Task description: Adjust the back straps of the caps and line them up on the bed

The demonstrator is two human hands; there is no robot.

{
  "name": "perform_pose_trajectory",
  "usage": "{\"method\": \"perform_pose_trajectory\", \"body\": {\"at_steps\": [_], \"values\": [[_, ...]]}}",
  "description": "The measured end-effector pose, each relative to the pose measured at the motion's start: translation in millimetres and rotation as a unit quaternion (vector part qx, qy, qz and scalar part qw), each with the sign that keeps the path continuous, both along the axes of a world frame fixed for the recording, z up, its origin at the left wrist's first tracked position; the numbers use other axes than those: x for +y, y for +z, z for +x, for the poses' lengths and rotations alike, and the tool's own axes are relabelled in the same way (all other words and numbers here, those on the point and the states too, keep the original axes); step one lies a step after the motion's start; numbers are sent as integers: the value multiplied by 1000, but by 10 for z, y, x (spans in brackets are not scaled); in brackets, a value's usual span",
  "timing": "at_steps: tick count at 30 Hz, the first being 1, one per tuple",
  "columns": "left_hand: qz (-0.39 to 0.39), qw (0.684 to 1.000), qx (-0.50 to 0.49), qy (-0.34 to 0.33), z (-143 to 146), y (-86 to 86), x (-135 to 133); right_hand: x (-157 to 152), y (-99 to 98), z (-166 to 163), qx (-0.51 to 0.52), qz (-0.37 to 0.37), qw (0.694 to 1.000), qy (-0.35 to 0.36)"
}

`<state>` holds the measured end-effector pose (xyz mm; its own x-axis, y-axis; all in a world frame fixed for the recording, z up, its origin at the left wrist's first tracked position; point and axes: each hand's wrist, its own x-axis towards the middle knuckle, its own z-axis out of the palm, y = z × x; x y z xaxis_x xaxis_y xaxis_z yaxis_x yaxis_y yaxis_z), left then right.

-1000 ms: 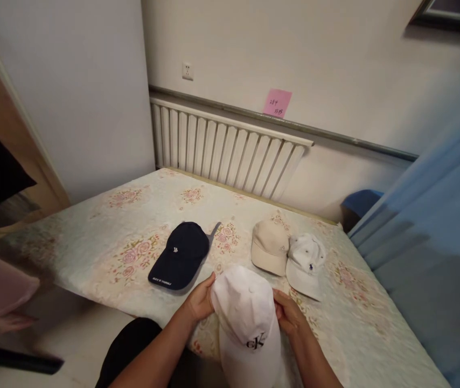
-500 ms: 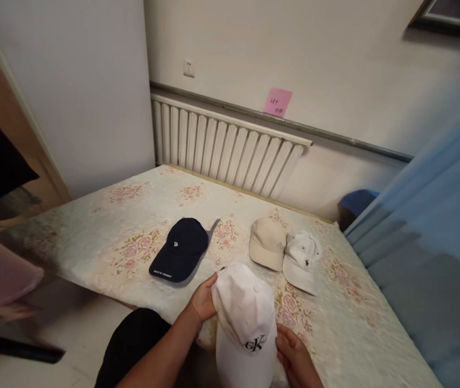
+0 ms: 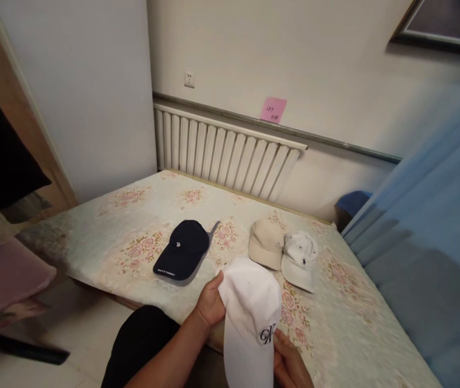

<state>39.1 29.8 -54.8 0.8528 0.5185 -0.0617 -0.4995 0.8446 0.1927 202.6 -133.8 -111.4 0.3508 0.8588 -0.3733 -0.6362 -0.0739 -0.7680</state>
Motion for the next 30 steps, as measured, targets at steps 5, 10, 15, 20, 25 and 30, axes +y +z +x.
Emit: {"method": "perform_pose_trajectory", "body": {"at_steps": [5, 10, 15, 20, 25, 30], "values": [[13, 999, 16, -31, 0, 75, -181, -29, 110, -64, -57, -17, 998, -2], [35, 998, 16, -58, -13, 205, -367, -58, 144, -98, -73, -20, 997, 7], [70, 996, 52, -17, 12, 233, -532, -77, 95, -107, -90, -27, 996, -6], [34, 993, 108, 26, 41, 283, -546, -108, 95, -205, -82, -24, 996, 6], [9, 993, 108, 37, 36, 418, -501, -221, 76, -288, -41, -13, 998, 38], [29, 992, 89, 90, 53, 463, -507, -312, 30, -250, -156, -62, 986, -17]]}}
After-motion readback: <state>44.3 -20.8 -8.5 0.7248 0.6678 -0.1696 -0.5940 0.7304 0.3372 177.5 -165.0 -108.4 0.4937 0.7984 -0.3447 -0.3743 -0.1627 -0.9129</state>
